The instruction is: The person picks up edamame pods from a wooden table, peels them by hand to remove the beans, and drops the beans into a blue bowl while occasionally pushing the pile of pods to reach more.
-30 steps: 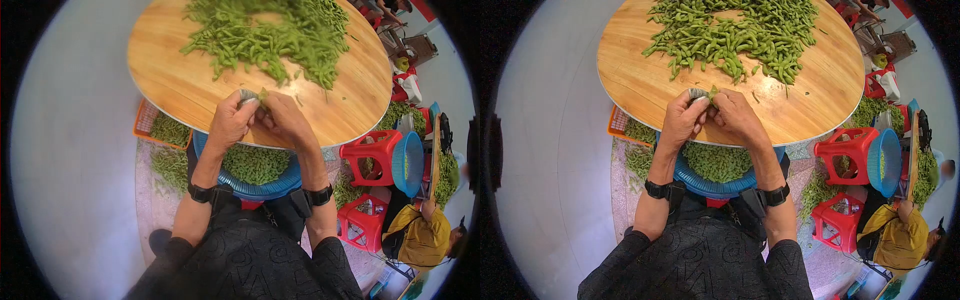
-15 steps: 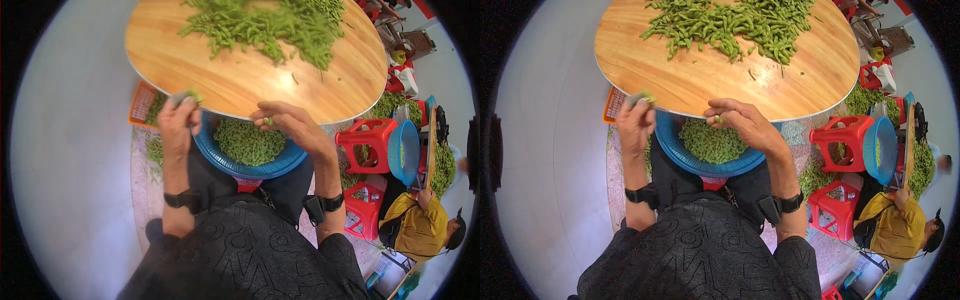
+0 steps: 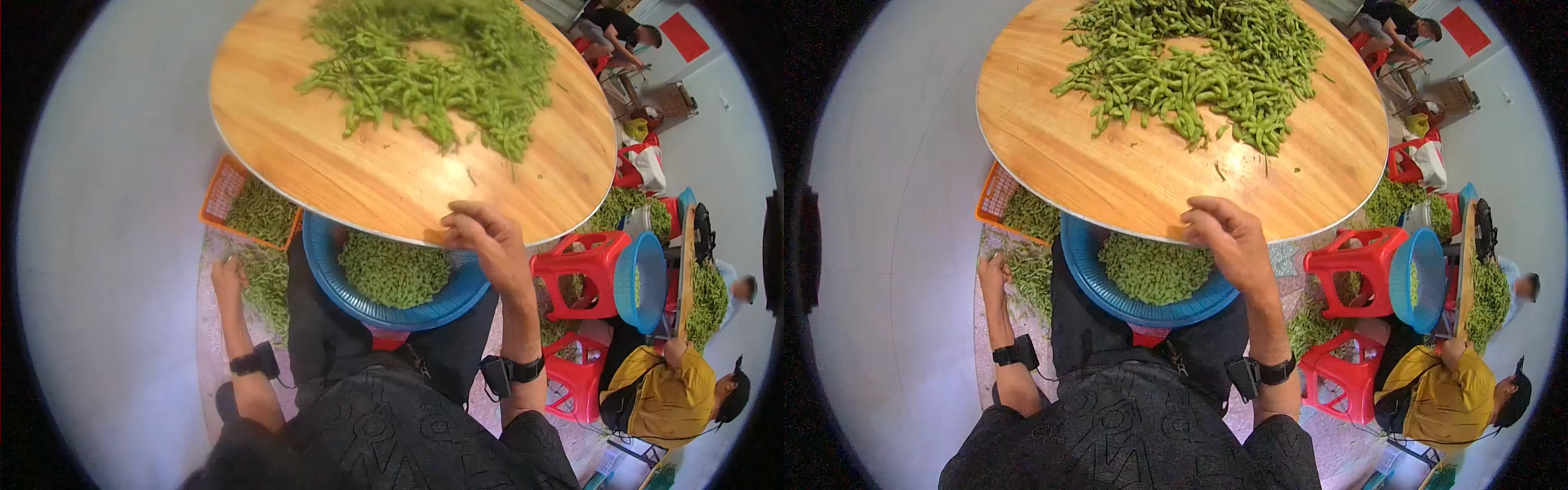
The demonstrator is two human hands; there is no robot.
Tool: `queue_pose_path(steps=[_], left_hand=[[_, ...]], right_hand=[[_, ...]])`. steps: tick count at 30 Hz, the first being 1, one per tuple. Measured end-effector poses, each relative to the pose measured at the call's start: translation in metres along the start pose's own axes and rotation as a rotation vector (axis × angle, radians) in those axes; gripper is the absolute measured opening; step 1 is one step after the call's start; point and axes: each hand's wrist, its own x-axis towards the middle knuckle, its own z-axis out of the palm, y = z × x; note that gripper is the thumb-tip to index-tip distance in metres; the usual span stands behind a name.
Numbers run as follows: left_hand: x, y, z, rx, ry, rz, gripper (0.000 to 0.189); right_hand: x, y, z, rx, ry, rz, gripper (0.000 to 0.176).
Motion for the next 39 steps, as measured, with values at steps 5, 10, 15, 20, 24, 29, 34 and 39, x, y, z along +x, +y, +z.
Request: queue_pose_path(steps=[5, 10, 15, 20, 24, 29, 34, 39], left_hand=[[-0.006, 0.012, 0.007, 0.040, 0.039, 0.040, 0.021], [-0.022, 0.049, 0.029, -0.075, 0.009, 0.121, 0.020], [-0.037, 0.088, 0.052, -0.119, -0.022, 0.156, 0.017], [-0.055, 0.129, 0.075, -0.165, -0.086, 0.240, 0.015], [-0.064, 0.147, 0.096, -0.227, -0.131, 0.277, 0.018], [-0.078, 0.167, 0.111, -0.281, -0.199, 0.263, 0.013], [-0.087, 0.179, 0.123, -0.265, -0.289, 0.251, 0.019], [-0.095, 0.196, 0.153, -0.296, -0.426, 0.206, 0.019]], right_hand=[[0.071, -0.009, -0.016, -0.289, 0.181, -0.175, 0.026], [0.133, -0.004, -0.003, -0.552, 0.290, -0.344, 0.021], [0.139, -0.002, 0.012, -1.020, 0.291, -0.473, 0.018], [0.146, -0.003, 0.012, -0.883, 0.307, -0.460, 0.020], [0.170, -0.014, 0.027, -0.914, 0.314, -0.483, 0.022], [0.188, -0.011, 0.040, -1.191, 0.303, -0.421, 0.029], [0.184, -0.007, 0.032, -1.073, 0.314, -0.419, 0.029], [0.154, -0.009, 0.031, -1.001, 0.340, -0.556, 0.022]])
